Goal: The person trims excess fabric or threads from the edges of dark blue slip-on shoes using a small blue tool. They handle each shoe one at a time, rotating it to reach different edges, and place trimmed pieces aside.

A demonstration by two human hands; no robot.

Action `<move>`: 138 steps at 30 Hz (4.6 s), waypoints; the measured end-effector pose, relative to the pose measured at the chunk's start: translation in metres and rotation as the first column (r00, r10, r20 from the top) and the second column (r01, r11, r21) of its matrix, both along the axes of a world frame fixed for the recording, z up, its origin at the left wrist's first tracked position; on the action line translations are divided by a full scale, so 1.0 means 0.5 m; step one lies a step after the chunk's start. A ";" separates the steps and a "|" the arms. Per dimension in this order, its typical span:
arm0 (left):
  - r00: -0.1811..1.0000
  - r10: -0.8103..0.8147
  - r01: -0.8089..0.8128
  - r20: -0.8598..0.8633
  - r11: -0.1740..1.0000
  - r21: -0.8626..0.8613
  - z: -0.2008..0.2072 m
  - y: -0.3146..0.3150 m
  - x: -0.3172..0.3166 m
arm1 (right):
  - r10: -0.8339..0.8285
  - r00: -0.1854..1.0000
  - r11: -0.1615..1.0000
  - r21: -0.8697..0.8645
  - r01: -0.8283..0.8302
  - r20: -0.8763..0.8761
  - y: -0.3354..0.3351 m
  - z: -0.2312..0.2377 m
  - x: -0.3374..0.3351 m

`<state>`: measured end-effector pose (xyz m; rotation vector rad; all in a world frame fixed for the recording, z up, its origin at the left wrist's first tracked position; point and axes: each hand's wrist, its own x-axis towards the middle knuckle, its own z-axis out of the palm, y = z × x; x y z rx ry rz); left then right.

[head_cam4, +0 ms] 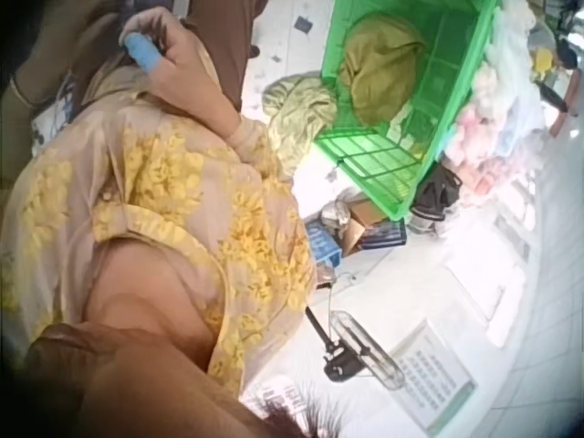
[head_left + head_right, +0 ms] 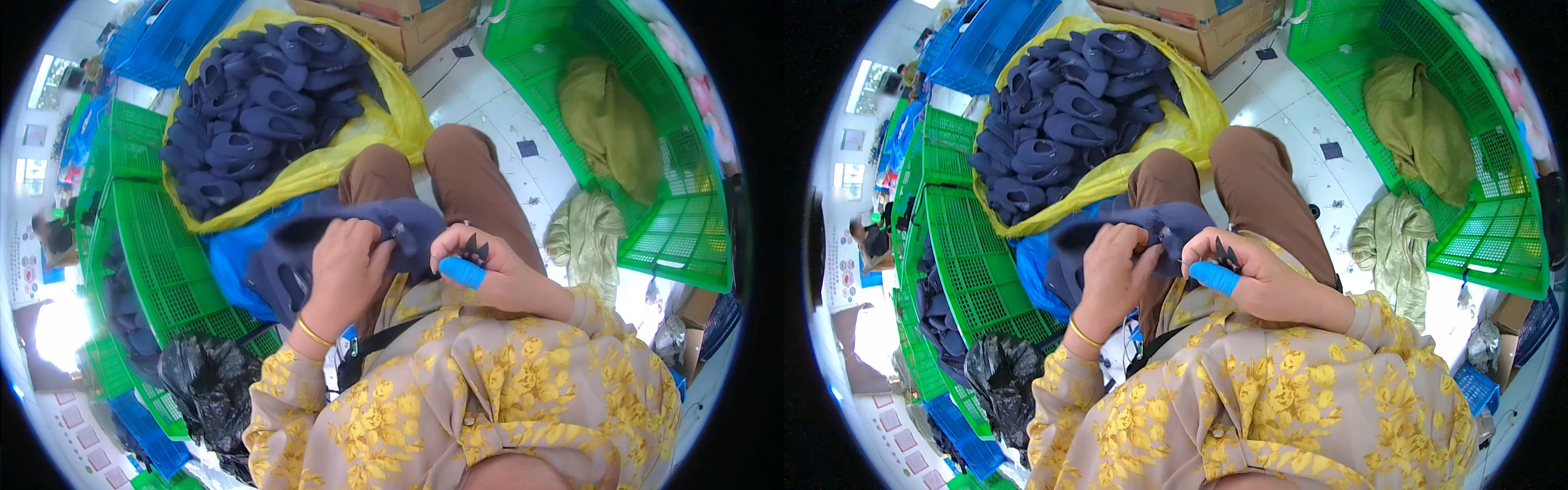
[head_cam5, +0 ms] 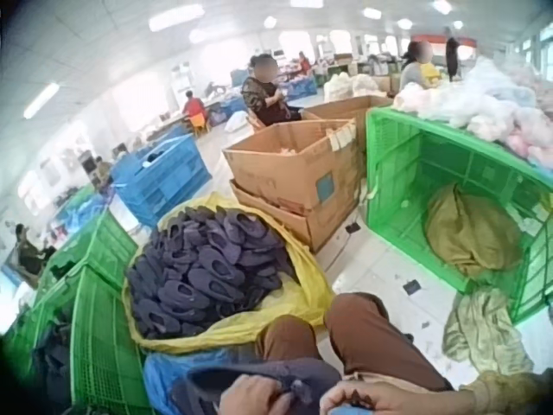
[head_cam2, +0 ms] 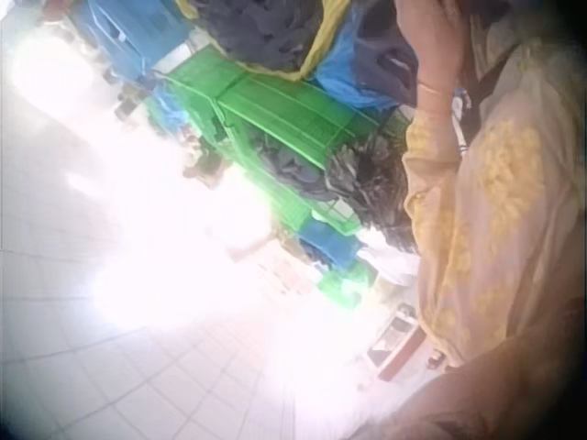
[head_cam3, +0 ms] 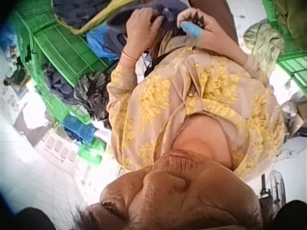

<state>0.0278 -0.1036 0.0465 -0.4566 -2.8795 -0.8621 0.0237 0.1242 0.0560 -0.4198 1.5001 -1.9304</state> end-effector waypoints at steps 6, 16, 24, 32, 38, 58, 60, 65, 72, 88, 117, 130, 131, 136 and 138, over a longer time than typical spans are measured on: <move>0.873 0.064 -0.270 0.484 0.889 0.369 -0.063 0.085 0.008 | -0.088 0.966 0.922 0.347 0.171 -0.244 0.007 -0.070 -0.015; 0.825 0.110 -0.342 0.554 0.878 0.334 -0.028 -0.014 -0.081 | 0.046 0.865 0.898 0.400 0.183 -0.500 0.005 -0.143 -0.018; 0.844 -0.002 -0.239 0.536 0.894 0.380 -0.111 -0.031 -0.114 | 0.034 0.868 0.896 0.401 0.193 -0.495 0.005 -0.134 -0.020; 0.966 -0.100 0.057 0.237 0.981 0.184 -0.154 -0.024 -0.109 | 0.029 0.875 0.890 0.410 0.198 -0.483 0.002 -0.134 -0.017; 0.936 -0.075 -0.142 0.344 0.814 0.564 -0.116 -0.038 -0.095 | -0.127 0.852 0.836 0.408 0.368 -0.508 0.005 -0.107 -0.024; 0.898 0.409 -0.422 0.160 0.704 0.571 -0.071 -0.098 -0.081 | -0.288 0.831 0.654 0.536 0.534 -0.476 0.036 -0.117 -0.056; 0.871 0.488 -0.456 0.064 0.751 0.478 -0.062 -0.110 -0.088 | -0.288 0.824 0.678 0.504 0.535 -0.487 0.037 -0.120 -0.050; 0.915 0.387 -0.351 -0.113 0.904 0.245 -0.106 -0.130 -0.130 | -0.238 0.762 0.690 0.448 0.569 -0.602 0.031 -0.133 -0.044; 0.968 0.186 -0.238 0.171 0.898 0.369 -0.102 -0.137 -0.181 | -0.151 0.742 0.732 0.431 0.529 -0.654 0.042 -0.138 -0.025; 0.803 -0.184 -0.222 0.567 0.790 0.572 -0.124 0.059 -0.163 | -0.132 0.956 0.926 0.313 0.213 -0.261 0.119 -0.067 0.051; 0.771 -0.322 -0.075 0.549 0.811 0.580 -0.110 0.047 -0.181 | -0.651 0.733 0.594 0.470 0.653 -0.195 0.232 -0.186 0.003; 0.807 -0.333 -0.269 0.488 0.527 0.806 -0.201 0.105 -0.166 | 0.004 0.681 0.846 0.366 0.389 -0.733 0.068 -0.101 -0.023; 0.806 -0.345 -0.269 0.480 0.509 0.818 -0.195 0.107 -0.166 | -0.031 0.572 0.851 0.278 0.445 -0.820 0.061 -0.098 -0.033; 0.816 -0.318 -0.306 0.482 0.470 0.828 -0.196 0.115 -0.154 | -0.265 0.621 0.936 -0.042 0.349 -0.737 0.001 -0.116 -0.080; 0.802 -0.323 -0.343 0.503 0.440 0.830 -0.199 0.114 -0.149 | -0.206 0.728 0.953 0.035 0.301 -0.654 0.000 -0.108 -0.081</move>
